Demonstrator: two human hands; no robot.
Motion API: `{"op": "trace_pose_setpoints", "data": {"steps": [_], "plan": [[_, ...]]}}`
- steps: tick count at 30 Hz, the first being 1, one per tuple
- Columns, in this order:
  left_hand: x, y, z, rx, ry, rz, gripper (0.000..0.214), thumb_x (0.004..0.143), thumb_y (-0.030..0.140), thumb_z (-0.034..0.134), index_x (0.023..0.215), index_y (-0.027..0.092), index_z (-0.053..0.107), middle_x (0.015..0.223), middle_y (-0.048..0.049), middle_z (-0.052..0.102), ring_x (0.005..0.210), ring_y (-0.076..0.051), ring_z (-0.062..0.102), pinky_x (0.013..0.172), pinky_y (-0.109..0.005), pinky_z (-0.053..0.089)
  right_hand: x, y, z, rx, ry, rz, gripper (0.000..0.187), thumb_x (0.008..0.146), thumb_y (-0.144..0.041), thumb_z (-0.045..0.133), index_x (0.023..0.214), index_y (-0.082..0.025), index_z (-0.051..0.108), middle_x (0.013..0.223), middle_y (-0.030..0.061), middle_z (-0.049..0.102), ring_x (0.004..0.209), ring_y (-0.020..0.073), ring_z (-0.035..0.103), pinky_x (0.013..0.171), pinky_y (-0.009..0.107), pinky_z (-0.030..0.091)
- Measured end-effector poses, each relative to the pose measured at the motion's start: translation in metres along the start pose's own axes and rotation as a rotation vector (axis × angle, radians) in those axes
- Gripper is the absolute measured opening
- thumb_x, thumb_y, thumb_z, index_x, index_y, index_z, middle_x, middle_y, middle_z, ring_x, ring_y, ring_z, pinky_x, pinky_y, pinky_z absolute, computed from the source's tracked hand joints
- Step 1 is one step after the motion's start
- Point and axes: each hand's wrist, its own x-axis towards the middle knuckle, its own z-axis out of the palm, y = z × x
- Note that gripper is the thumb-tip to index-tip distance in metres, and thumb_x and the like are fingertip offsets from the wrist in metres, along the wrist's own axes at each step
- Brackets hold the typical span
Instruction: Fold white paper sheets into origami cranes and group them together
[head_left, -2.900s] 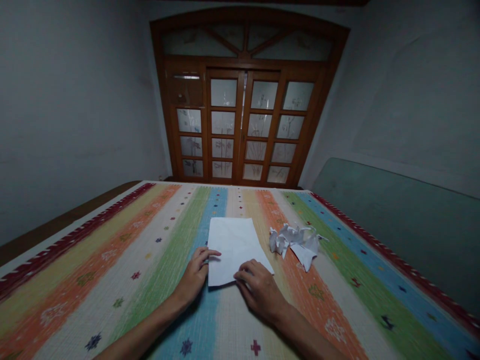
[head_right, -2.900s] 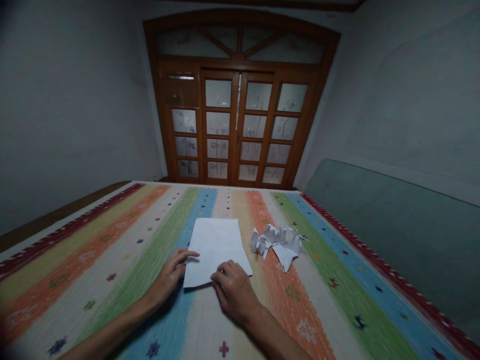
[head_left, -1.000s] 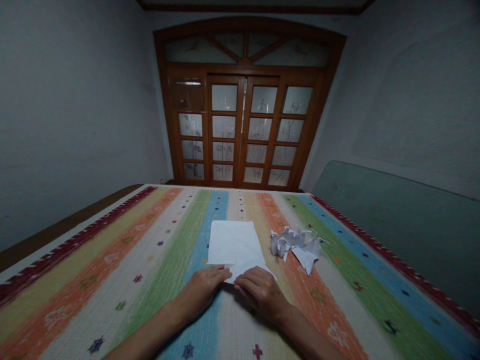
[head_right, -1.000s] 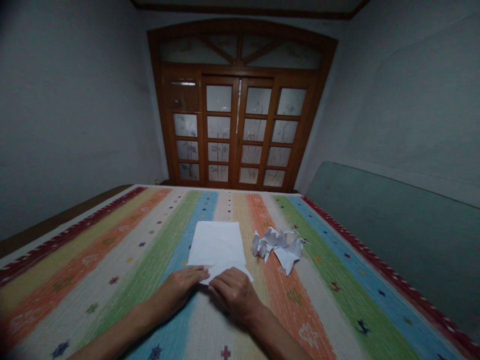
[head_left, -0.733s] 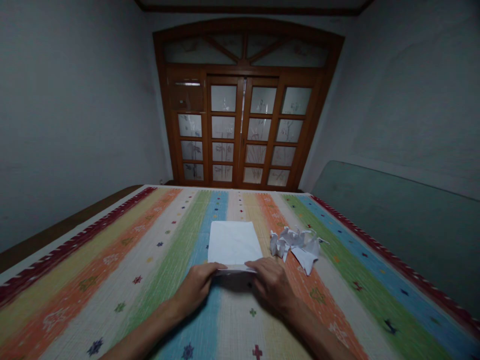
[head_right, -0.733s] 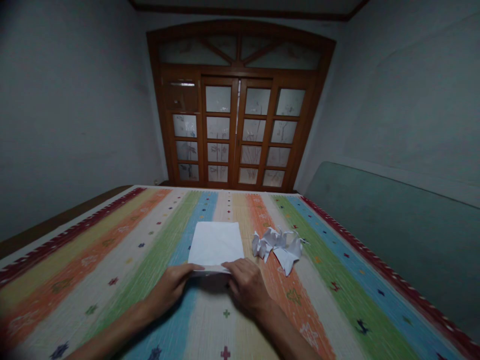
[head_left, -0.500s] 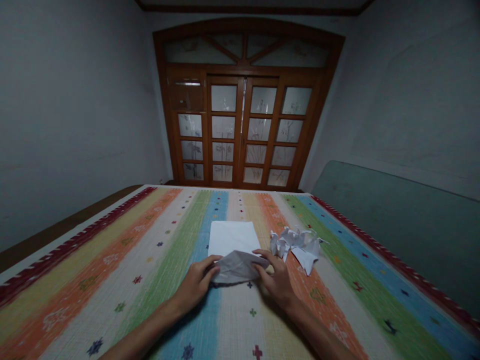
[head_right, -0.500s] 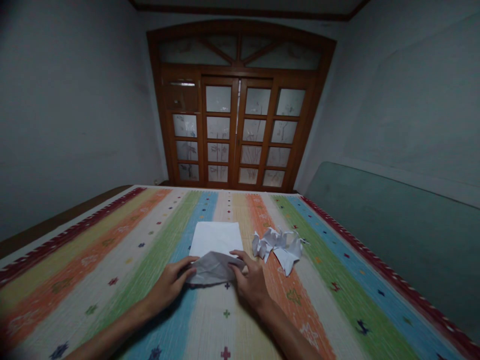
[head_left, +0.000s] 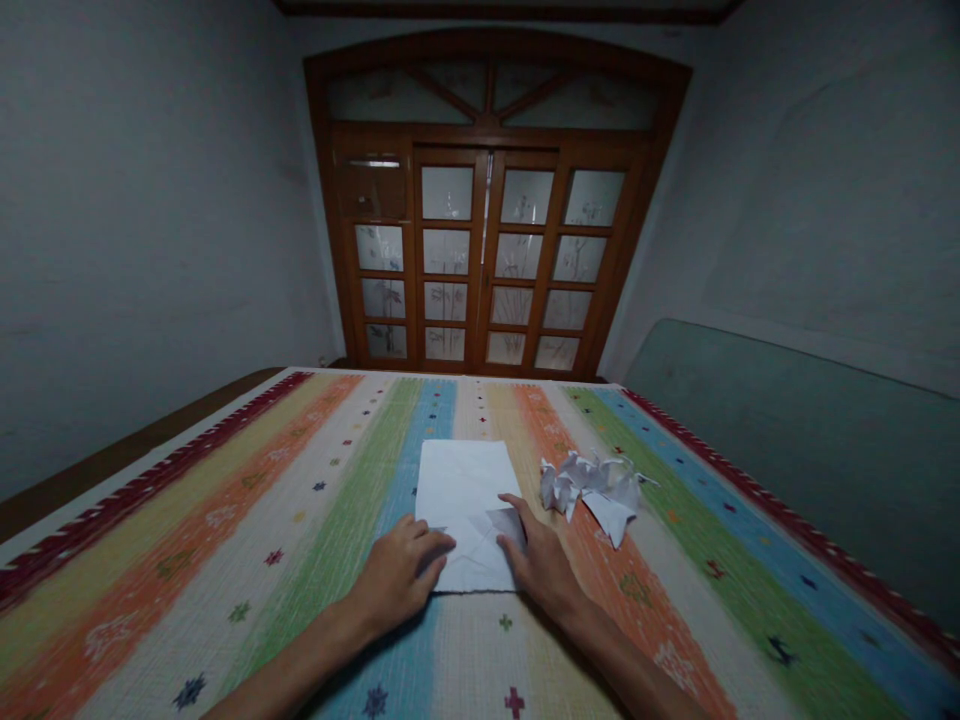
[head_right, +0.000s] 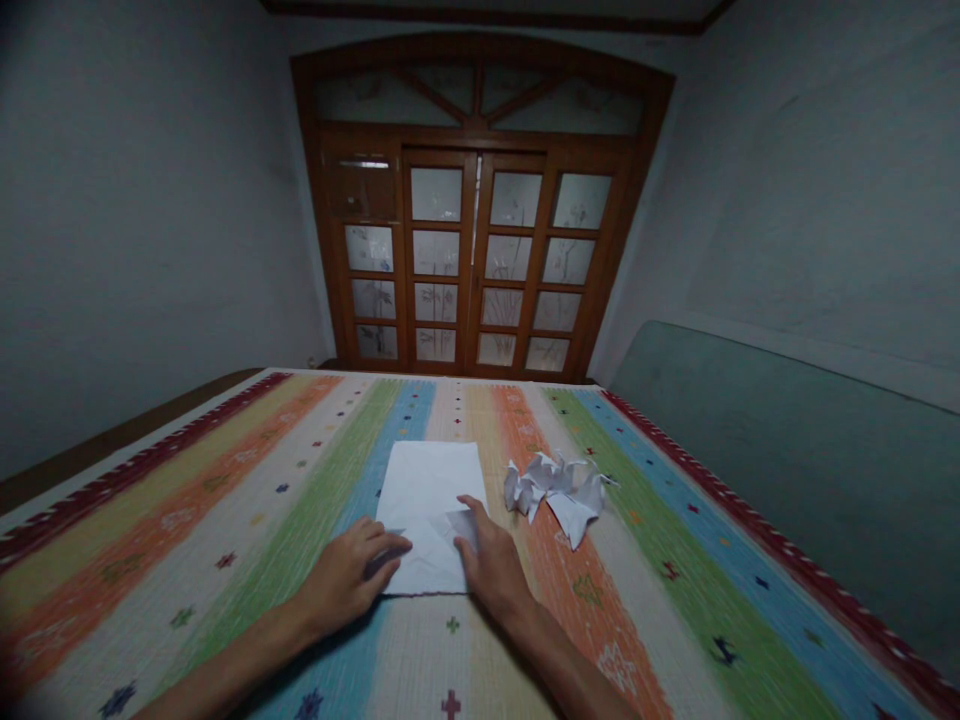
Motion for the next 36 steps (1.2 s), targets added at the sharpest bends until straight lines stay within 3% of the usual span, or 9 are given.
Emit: {"op": "trace_pose_setpoints", "data": {"steps": [5, 10, 14, 19, 25, 29, 36], "plan": [[-0.002, -0.003, 0.004, 0.076, 0.004, 0.155, 0.032, 0.093, 0.015, 0.056, 0.12, 0.026, 0.07, 0.131, -0.0101, 0.063, 0.123, -0.03, 0.053, 0.104, -0.05, 0.047, -0.005, 0.0, 0.004, -0.056, -0.065, -0.126, 0.062, 0.087, -0.011, 0.049, 0.148, -0.017, 0.041, 0.139, 0.0151, 0.06, 0.123, 0.0289, 0.061, 0.103, 0.048, 0.052], [-0.003, -0.01, 0.009, 0.093, -0.094, 0.21, 0.042, 0.099, 0.019, 0.05, 0.14, 0.025, 0.056, 0.146, -0.0063, 0.057, 0.14, -0.032, 0.042, 0.114, -0.056, 0.04, -0.008, -0.012, 0.004, -0.04, -0.155, -0.179, 0.073, 0.088, -0.008, 0.045, 0.158, -0.018, 0.024, 0.138, 0.0164, 0.061, 0.114, 0.0267, 0.066, 0.097, 0.044, 0.056], [-0.004, -0.012, 0.01, 0.096, -0.107, 0.207, 0.046, 0.1, 0.02, 0.05, 0.145, 0.025, 0.051, 0.148, -0.0064, 0.055, 0.144, -0.033, 0.039, 0.115, -0.058, 0.038, -0.009, -0.02, 0.0, 0.018, -0.254, -0.224, 0.075, 0.091, -0.013, 0.048, 0.16, -0.018, 0.018, 0.137, 0.017, 0.063, 0.119, 0.0271, 0.064, 0.102, 0.045, 0.053], [-0.004, -0.014, 0.013, 0.105, -0.125, 0.193, 0.052, 0.099, 0.021, 0.052, 0.151, 0.023, 0.043, 0.152, -0.0073, 0.051, 0.147, -0.032, 0.035, 0.117, -0.056, 0.037, -0.011, -0.021, -0.005, 0.046, -0.379, -0.243, 0.084, 0.092, -0.024, 0.057, 0.161, -0.016, 0.01, 0.149, 0.0201, 0.051, 0.135, 0.0292, 0.053, 0.11, 0.05, 0.045], [-0.005, -0.012, 0.011, 0.102, -0.161, 0.188, 0.062, 0.099, 0.024, 0.053, 0.156, 0.022, 0.03, 0.155, -0.0086, 0.046, 0.149, -0.029, 0.031, 0.119, -0.053, 0.036, -0.011, -0.024, -0.01, -0.059, -0.574, -0.26, 0.074, 0.097, -0.042, 0.056, 0.158, -0.013, 0.026, 0.16, 0.0193, 0.033, 0.148, 0.0307, 0.034, 0.12, 0.052, 0.032], [-0.007, -0.011, 0.01, 0.084, -0.183, 0.197, 0.069, 0.098, 0.028, 0.056, 0.158, 0.022, 0.023, 0.158, -0.0107, 0.041, 0.151, -0.029, 0.027, 0.12, -0.051, 0.034, -0.01, -0.03, -0.012, -0.12, -0.682, -0.271, 0.071, 0.102, -0.048, 0.047, 0.159, -0.015, 0.022, 0.164, 0.0158, 0.021, 0.153, 0.0287, 0.019, 0.125, 0.053, 0.02], [-0.008, -0.011, 0.012, 0.102, -0.251, 0.195, 0.083, 0.096, 0.037, 0.06, 0.161, 0.018, 0.012, 0.164, -0.0151, 0.026, 0.153, -0.03, 0.017, 0.122, -0.05, 0.029, -0.011, -0.033, -0.012, -0.193, -0.703, -0.33, 0.08, 0.101, -0.052, 0.048, 0.16, -0.015, 0.01, 0.165, 0.0153, 0.013, 0.154, 0.028, 0.012, 0.126, 0.051, 0.015]]}}
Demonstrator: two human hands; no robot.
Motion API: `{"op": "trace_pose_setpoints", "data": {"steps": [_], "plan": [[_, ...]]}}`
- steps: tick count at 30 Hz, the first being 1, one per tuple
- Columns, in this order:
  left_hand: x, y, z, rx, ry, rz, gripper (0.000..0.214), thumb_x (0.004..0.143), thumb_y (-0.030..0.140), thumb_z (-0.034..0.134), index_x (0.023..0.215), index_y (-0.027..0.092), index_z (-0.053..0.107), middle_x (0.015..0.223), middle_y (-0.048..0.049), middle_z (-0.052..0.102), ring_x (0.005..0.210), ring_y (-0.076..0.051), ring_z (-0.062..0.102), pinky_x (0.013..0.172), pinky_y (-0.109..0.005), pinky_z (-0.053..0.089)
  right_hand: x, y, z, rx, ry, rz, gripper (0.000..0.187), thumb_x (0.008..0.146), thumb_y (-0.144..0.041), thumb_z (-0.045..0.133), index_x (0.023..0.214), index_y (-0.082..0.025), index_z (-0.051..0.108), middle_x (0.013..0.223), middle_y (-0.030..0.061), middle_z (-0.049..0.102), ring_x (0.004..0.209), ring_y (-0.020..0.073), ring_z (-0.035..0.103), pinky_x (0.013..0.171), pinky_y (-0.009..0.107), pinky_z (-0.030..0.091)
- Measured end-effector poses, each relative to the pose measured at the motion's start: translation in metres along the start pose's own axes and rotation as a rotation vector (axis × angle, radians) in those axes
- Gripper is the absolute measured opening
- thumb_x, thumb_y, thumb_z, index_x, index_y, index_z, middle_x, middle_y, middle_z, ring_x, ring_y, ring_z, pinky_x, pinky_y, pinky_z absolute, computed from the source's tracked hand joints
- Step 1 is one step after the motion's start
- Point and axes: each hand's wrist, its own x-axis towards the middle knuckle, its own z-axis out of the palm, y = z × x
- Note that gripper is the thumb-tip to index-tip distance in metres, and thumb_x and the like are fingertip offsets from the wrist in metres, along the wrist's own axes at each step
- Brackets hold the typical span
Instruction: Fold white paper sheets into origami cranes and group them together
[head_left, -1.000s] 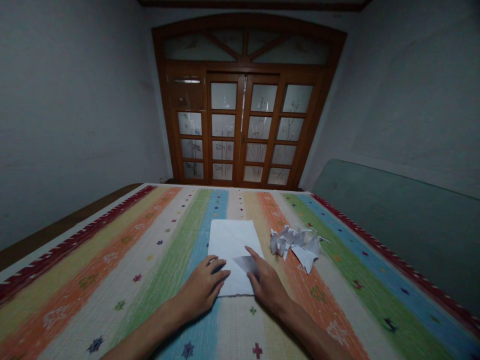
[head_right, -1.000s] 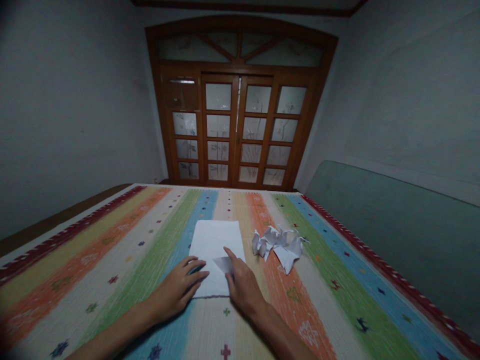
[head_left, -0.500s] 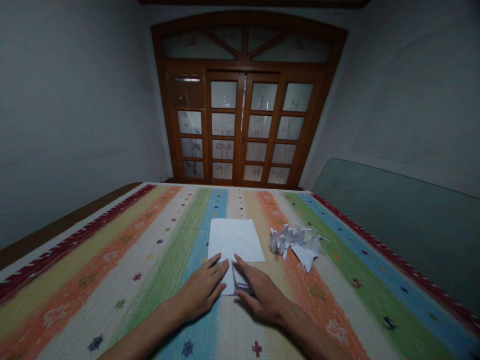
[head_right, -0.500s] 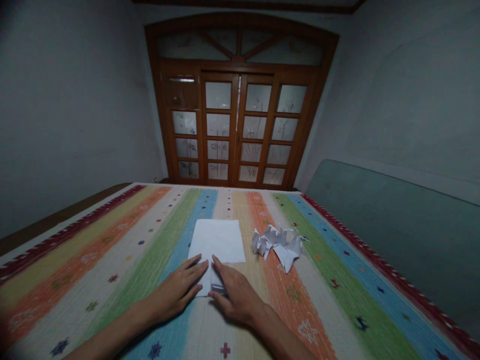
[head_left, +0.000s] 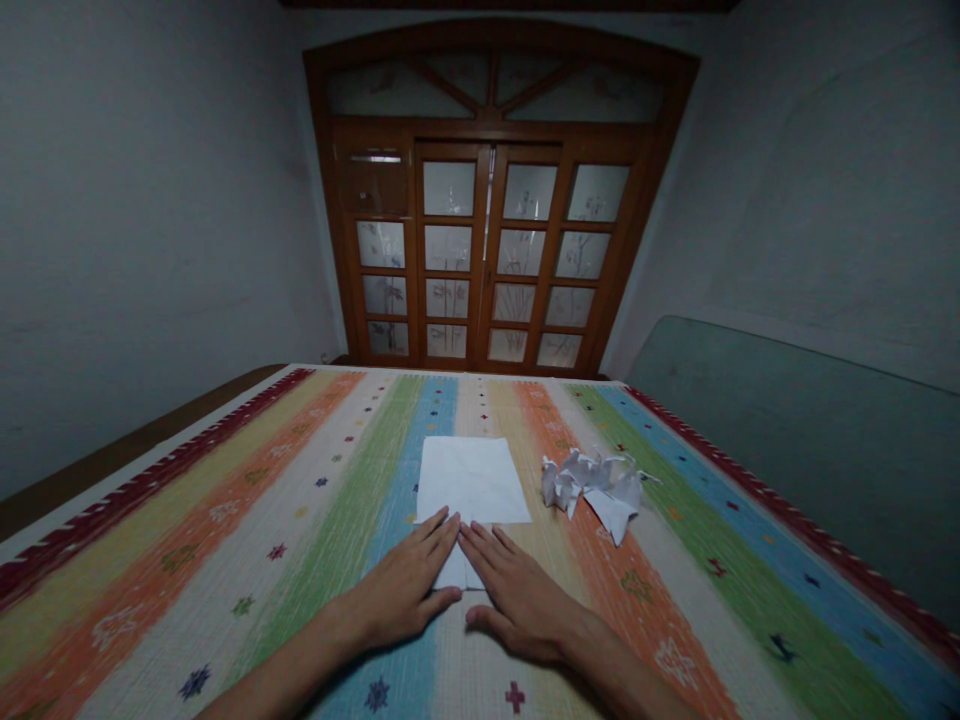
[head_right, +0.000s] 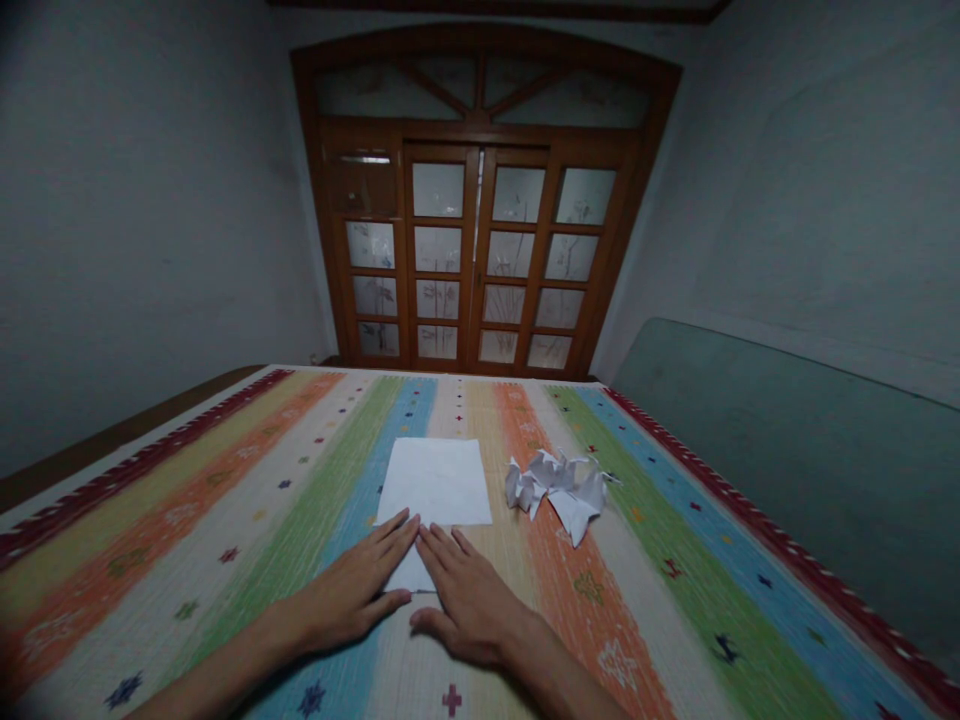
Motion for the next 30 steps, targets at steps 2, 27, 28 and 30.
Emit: {"op": "trace_pose_setpoints", "data": {"steps": [2, 27, 28, 30], "plan": [[0.0005, 0.0003, 0.0009, 0.03, -0.013, 0.006, 0.082, 0.098, 0.039, 0.058, 0.161, 0.018, 0.01, 0.165, -0.0152, 0.023, 0.154, -0.031, 0.014, 0.123, -0.05, 0.027, 0.0002, 0.0003, 0.0015, -0.005, 0.007, 0.002, 0.079, 0.101, -0.052, 0.047, 0.16, -0.015, 0.01, 0.165, 0.0149, 0.013, 0.154, 0.0275, 0.012, 0.126, 0.05, 0.015], [-0.0006, -0.0032, 0.0007, 0.027, 0.07, 0.031, 0.058, 0.1, 0.042, 0.053, 0.153, 0.024, 0.038, 0.159, -0.0122, 0.039, 0.15, -0.032, 0.028, 0.118, -0.054, 0.035, 0.0032, -0.0029, -0.0008, 0.066, 0.076, 0.21, 0.065, 0.096, -0.04, 0.058, 0.152, -0.012, 0.04, 0.161, 0.016, 0.032, 0.151, 0.031, 0.026, 0.123, 0.053, 0.025], [-0.0006, -0.0028, -0.0003, 0.027, 0.068, 0.031, 0.057, 0.101, 0.042, 0.053, 0.153, 0.024, 0.039, 0.159, -0.0122, 0.04, 0.15, -0.032, 0.028, 0.118, -0.055, 0.035, 0.0029, -0.0022, -0.0003, 0.071, 0.089, 0.201, 0.064, 0.096, -0.04, 0.058, 0.152, -0.013, 0.042, 0.16, 0.0157, 0.033, 0.15, 0.0312, 0.028, 0.123, 0.053, 0.026], [-0.0005, -0.0017, -0.0024, 0.028, 0.066, 0.031, 0.054, 0.102, 0.04, 0.051, 0.153, 0.025, 0.039, 0.158, -0.0117, 0.04, 0.15, -0.031, 0.029, 0.118, -0.056, 0.035, 0.0024, -0.0005, 0.0012, 0.076, 0.119, 0.185, 0.059, 0.098, -0.04, 0.055, 0.151, -0.015, 0.044, 0.159, 0.0149, 0.036, 0.149, 0.0308, 0.03, 0.122, 0.054, 0.029]]}}
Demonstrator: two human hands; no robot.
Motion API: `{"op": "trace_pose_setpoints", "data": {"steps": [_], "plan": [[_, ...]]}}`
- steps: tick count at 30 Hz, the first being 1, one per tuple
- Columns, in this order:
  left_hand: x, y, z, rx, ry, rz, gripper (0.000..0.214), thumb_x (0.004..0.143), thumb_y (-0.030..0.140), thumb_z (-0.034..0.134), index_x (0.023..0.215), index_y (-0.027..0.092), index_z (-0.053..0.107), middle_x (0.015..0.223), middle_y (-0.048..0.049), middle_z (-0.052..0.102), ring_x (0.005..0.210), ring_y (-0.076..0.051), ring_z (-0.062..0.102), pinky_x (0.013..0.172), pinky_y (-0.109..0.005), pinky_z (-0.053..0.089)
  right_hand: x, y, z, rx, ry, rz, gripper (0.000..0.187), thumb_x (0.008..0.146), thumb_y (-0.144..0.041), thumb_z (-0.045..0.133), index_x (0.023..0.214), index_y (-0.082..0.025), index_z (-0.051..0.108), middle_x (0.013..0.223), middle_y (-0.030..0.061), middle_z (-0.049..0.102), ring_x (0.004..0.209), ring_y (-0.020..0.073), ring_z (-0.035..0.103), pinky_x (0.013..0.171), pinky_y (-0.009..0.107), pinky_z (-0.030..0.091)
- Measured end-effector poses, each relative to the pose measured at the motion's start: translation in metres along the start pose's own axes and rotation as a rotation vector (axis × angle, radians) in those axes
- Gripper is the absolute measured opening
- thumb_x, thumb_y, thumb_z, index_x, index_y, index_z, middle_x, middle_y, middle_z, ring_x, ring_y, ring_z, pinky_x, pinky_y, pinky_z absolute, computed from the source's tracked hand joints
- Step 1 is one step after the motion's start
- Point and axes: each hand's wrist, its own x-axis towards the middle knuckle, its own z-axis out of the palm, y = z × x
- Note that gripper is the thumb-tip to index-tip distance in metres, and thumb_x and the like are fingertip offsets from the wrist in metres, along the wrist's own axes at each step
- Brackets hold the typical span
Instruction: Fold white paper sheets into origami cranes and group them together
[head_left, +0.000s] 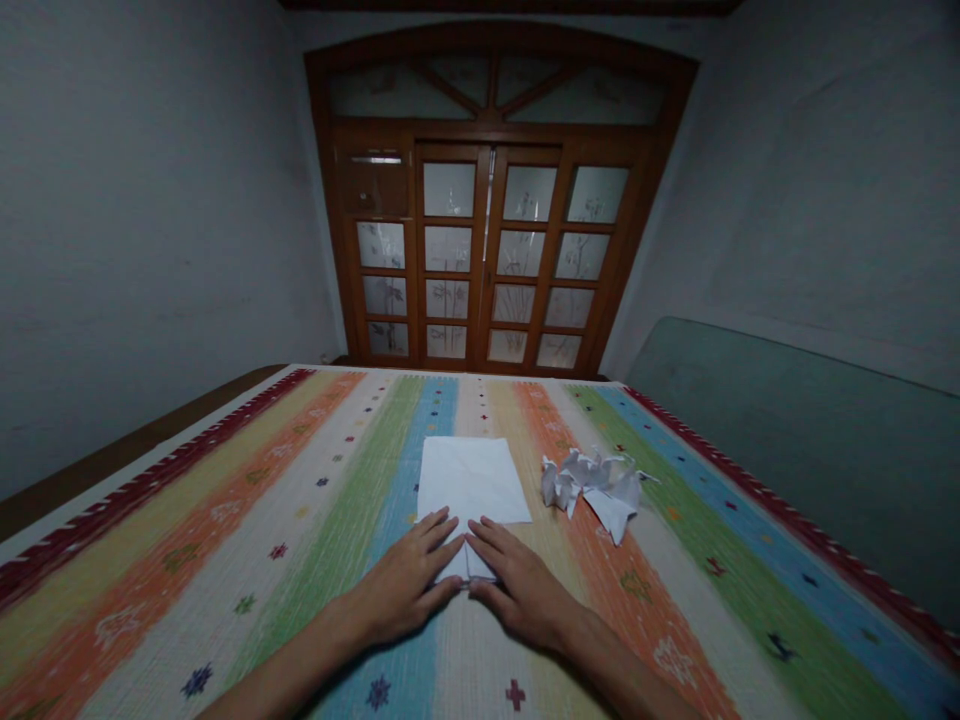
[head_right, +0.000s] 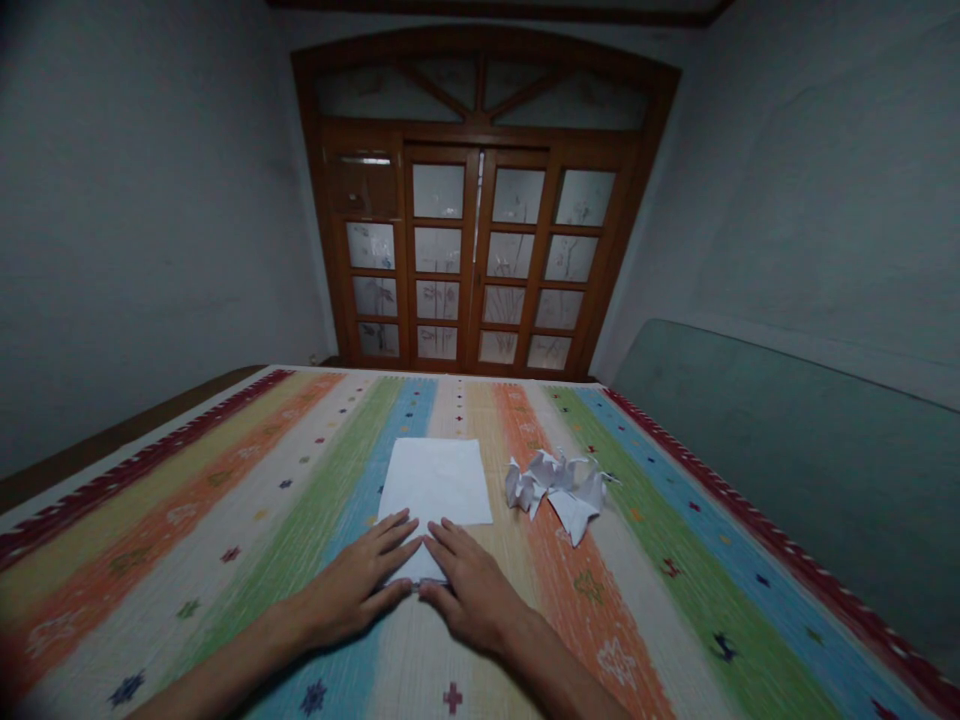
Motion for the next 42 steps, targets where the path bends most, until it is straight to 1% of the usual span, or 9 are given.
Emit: {"op": "trace_pose_setpoints", "data": {"steps": [4, 8, 11, 16, 24, 28, 32, 35, 42], "plan": [[0.001, 0.003, -0.002, 0.022, 0.017, 0.006, 0.05, 0.103, 0.036, 0.049, 0.151, 0.027, 0.041, 0.156, -0.0109, 0.045, 0.148, -0.03, 0.034, 0.116, -0.055, 0.038, 0.0, 0.002, 0.002, -0.012, 0.043, -0.022, 0.052, 0.101, -0.038, 0.05, 0.147, -0.016, 0.049, 0.157, 0.0148, 0.042, 0.147, 0.0298, 0.036, 0.12, 0.053, 0.033], [0.003, 0.006, -0.002, 0.06, 0.053, 0.021, 0.044, 0.102, 0.031, 0.051, 0.145, 0.023, 0.05, 0.148, -0.0118, 0.054, 0.142, -0.031, 0.043, 0.114, -0.054, 0.042, 0.001, 0.001, 0.002, -0.04, 0.07, -0.049, 0.048, 0.099, -0.034, 0.053, 0.143, -0.016, 0.054, 0.153, 0.0159, 0.048, 0.143, 0.0306, 0.042, 0.118, 0.052, 0.037], [0.004, 0.007, -0.002, 0.098, 0.05, 0.028, 0.04, 0.101, 0.029, 0.052, 0.14, 0.02, 0.056, 0.142, -0.0122, 0.06, 0.136, -0.031, 0.05, 0.111, -0.051, 0.046, 0.0, -0.001, 0.0, -0.057, 0.074, -0.06, 0.051, 0.094, -0.033, 0.06, 0.142, -0.016, 0.056, 0.15, 0.0168, 0.05, 0.141, 0.0321, 0.045, 0.117, 0.051, 0.039], [0.005, 0.005, -0.001, 0.095, 0.061, 0.016, 0.036, 0.101, 0.028, 0.054, 0.136, 0.021, 0.059, 0.14, -0.0101, 0.063, 0.132, -0.028, 0.056, 0.108, -0.047, 0.05, 0.0, -0.003, -0.003, -0.076, 0.075, -0.073, 0.057, 0.088, -0.032, 0.069, 0.14, -0.015, 0.057, 0.15, 0.0175, 0.051, 0.139, 0.0338, 0.047, 0.116, 0.051, 0.04], [0.004, 0.012, -0.005, 0.084, 0.072, 0.02, 0.038, 0.102, 0.034, 0.051, 0.137, 0.02, 0.057, 0.14, -0.0124, 0.062, 0.131, -0.029, 0.057, 0.108, -0.047, 0.048, 0.001, 0.002, 0.003, -0.163, 0.141, -0.148, 0.041, 0.095, -0.024, 0.054, 0.134, -0.012, 0.061, 0.137, 0.0178, 0.063, 0.13, 0.0312, 0.056, 0.112, 0.049, 0.045], [0.005, 0.017, -0.003, 0.101, 0.073, -0.012, 0.04, 0.098, 0.036, 0.056, 0.134, 0.017, 0.057, 0.137, -0.0156, 0.063, 0.129, -0.032, 0.057, 0.106, -0.049, 0.05, 0.002, 0.001, 0.005, -0.202, 0.149, -0.196, 0.042, 0.091, -0.017, 0.054, 0.132, -0.012, 0.062, 0.134, 0.0175, 0.064, 0.128, 0.0309, 0.057, 0.112, 0.049, 0.045], [0.005, 0.02, 0.001, 0.11, 0.079, -0.035, 0.044, 0.094, 0.03, 0.059, 0.136, 0.016, 0.054, 0.136, -0.0167, 0.063, 0.129, -0.034, 0.057, 0.106, -0.05, 0.05, 0.002, -0.001, 0.004, -0.183, 0.146, -0.202, 0.047, 0.085, -0.014, 0.055, 0.132, -0.016, 0.059, 0.135, 0.0155, 0.064, 0.129, 0.0297, 0.055, 0.112, 0.049, 0.045], [0.006, 0.022, 0.004, 0.125, 0.079, -0.053, 0.048, 0.091, 0.022, 0.06, 0.138, 0.016, 0.053, 0.136, -0.0161, 0.063, 0.129, -0.033, 0.057, 0.106, -0.049, 0.05, 0.003, -0.003, 0.005, -0.185, 0.159, -0.208, 0.044, 0.085, -0.013, 0.054, 0.128, -0.015, 0.061, 0.13, 0.0153, 0.066, 0.125, 0.0296, 0.057, 0.11, 0.048, 0.047], [0.007, 0.021, 0.013, 0.147, 0.122, -0.079, 0.05, 0.086, 0.004, 0.05, 0.135, 0.017, 0.056, 0.129, -0.0142, 0.067, 0.119, -0.031, 0.063, 0.101, -0.047, 0.055, 0.006, -0.008, 0.012, -0.175, 0.237, -0.259, 0.04, 0.089, -0.009, 0.048, 0.125, -0.018, 0.062, 0.12, 0.0143, 0.07, 0.112, 0.0265, 0.064, 0.098, 0.043, 0.055]]}}
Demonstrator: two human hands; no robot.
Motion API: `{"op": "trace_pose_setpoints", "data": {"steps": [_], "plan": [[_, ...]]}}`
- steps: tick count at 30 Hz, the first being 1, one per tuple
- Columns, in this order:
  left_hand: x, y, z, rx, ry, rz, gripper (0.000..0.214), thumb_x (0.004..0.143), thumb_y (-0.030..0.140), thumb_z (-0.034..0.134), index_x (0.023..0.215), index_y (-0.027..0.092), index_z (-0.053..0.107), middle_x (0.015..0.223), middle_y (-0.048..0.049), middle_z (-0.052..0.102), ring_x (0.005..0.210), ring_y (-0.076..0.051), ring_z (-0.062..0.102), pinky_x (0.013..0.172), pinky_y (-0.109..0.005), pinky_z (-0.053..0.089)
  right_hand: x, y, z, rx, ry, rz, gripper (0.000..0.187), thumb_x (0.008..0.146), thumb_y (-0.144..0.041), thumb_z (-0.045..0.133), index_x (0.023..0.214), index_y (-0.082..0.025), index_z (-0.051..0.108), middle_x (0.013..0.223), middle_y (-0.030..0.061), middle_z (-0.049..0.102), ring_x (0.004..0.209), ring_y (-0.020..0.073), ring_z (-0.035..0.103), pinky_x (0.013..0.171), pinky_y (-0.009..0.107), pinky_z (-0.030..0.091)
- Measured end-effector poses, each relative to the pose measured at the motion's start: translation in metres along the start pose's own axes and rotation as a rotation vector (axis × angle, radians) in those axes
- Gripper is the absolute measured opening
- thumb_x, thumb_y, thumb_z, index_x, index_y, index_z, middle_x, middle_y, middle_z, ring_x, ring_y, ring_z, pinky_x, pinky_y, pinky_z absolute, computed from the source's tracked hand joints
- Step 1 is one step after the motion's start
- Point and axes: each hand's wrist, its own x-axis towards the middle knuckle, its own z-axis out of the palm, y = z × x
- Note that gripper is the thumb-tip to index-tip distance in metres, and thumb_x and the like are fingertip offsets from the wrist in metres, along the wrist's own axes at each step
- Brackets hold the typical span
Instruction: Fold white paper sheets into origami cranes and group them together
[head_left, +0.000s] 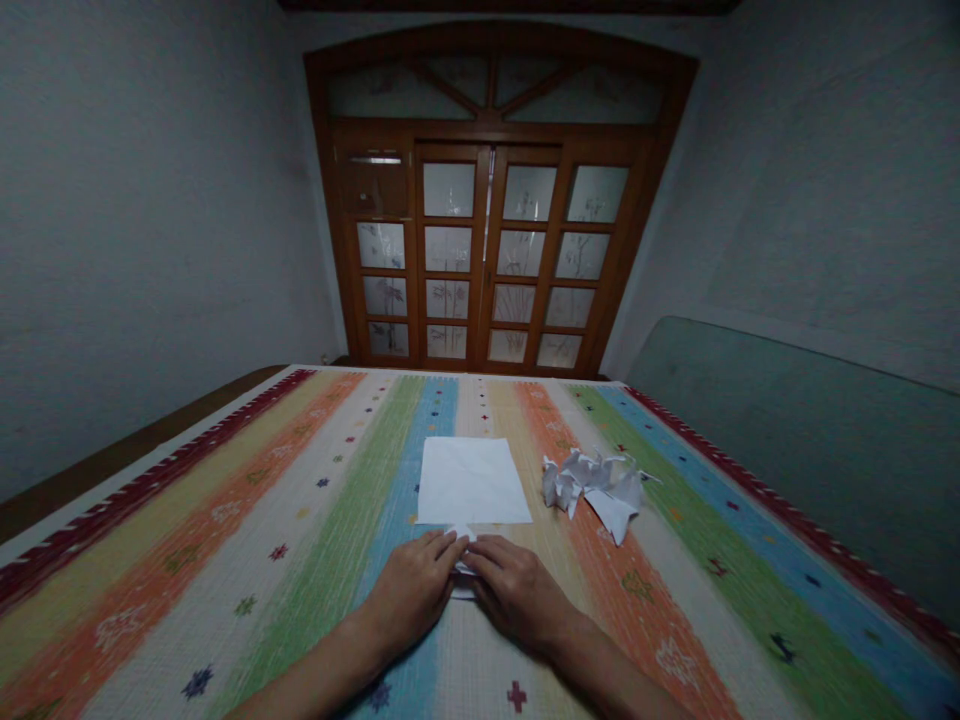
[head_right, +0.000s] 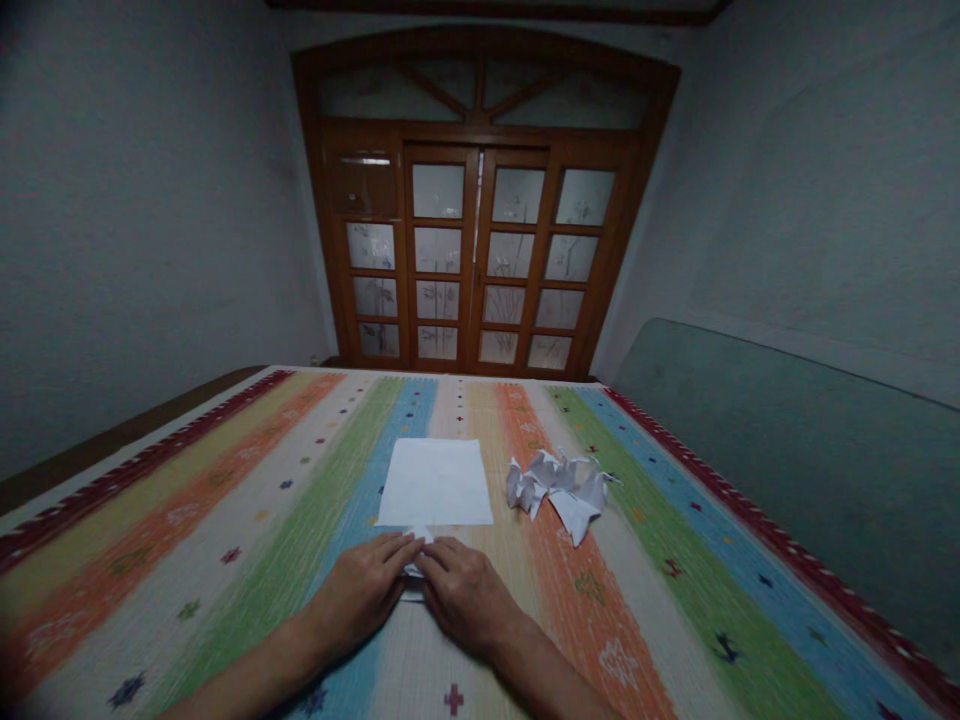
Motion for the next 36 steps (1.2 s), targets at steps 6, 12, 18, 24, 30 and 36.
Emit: {"op": "trace_pose_setpoints", "data": {"steps": [6, 12, 18, 24, 30, 36], "plan": [[0.0, -0.003, -0.003, -0.012, 0.046, -0.021, 0.057, 0.082, -0.003, 0.046, 0.131, 0.022, 0.061, 0.119, -0.0096, 0.073, 0.106, -0.026, 0.07, 0.092, -0.041, 0.059, -0.003, 0.0, -0.001, 0.16, 0.093, 0.015, 0.055, 0.077, -0.005, 0.052, 0.13, -0.02, 0.058, 0.128, 0.0136, 0.066, 0.12, 0.0269, 0.061, 0.104, 0.045, 0.052], [0.001, -0.006, -0.013, -0.141, 0.143, -0.164, 0.056, 0.078, -0.002, 0.048, 0.125, 0.024, 0.066, 0.115, -0.0064, 0.074, 0.102, -0.025, 0.072, 0.092, -0.04, 0.059, -0.004, 0.004, 0.008, 0.332, 0.361, 0.166, 0.062, 0.078, -0.009, 0.052, 0.139, -0.02, 0.047, 0.126, 0.0152, 0.065, 0.113, 0.0273, 0.065, 0.1, 0.045, 0.055], [0.005, -0.005, -0.017, -0.31, 0.274, -0.241, 0.05, 0.08, 0.001, 0.046, 0.119, 0.023, 0.068, 0.112, -0.0056, 0.074, 0.103, -0.023, 0.07, 0.094, -0.039, 0.058, 0.001, -0.004, 0.015, 0.416, 0.359, 0.369, 0.057, 0.086, -0.024, 0.058, 0.141, -0.017, 0.045, 0.12, 0.0149, 0.069, 0.093, 0.026, 0.07, 0.082, 0.039, 0.06], [0.007, 0.006, -0.018, -0.265, 0.215, -0.284, 0.066, 0.068, -0.005, 0.046, 0.126, 0.022, 0.063, 0.113, -0.0068, 0.071, 0.104, -0.025, 0.068, 0.092, -0.04, 0.057, 0.002, -0.007, 0.013, 0.478, 0.255, 0.349, 0.058, 0.083, -0.018, 0.056, 0.141, -0.017, 0.05, 0.122, 0.0133, 0.07, 0.09, 0.024, 0.07, 0.085, 0.037, 0.058], [0.006, 0.007, -0.021, -0.08, 0.085, -0.308, 0.069, 0.067, -0.009, 0.051, 0.127, 0.023, 0.064, 0.109, -0.0069, 0.07, 0.097, -0.025, 0.07, 0.087, -0.035, 0.058, 0.003, -0.012, 0.012, 0.506, 0.258, 0.238, 0.061, 0.077, -0.012, 0.059, 0.138, -0.02, 0.053, 0.127, 0.0119, 0.069, 0.109, 0.0254, 0.067, 0.097, 0.039, 0.053], [0.005, -0.002, -0.017, -0.055, 0.149, -0.245, 0.072, 0.065, -0.012, 0.048, 0.127, 0.02, 0.065, 0.12, -0.0088, 0.071, 0.102, -0.025, 0.072, 0.088, -0.037, 0.06, 0.0, -0.011, 0.015, 0.441, 0.299, 0.237, 0.065, 0.074, -0.006, 0.054, 0.138, -0.018, 0.052, 0.126, 0.0132, 0.069, 0.107, 0.0255, 0.068, 0.095, 0.04, 0.054]]}}
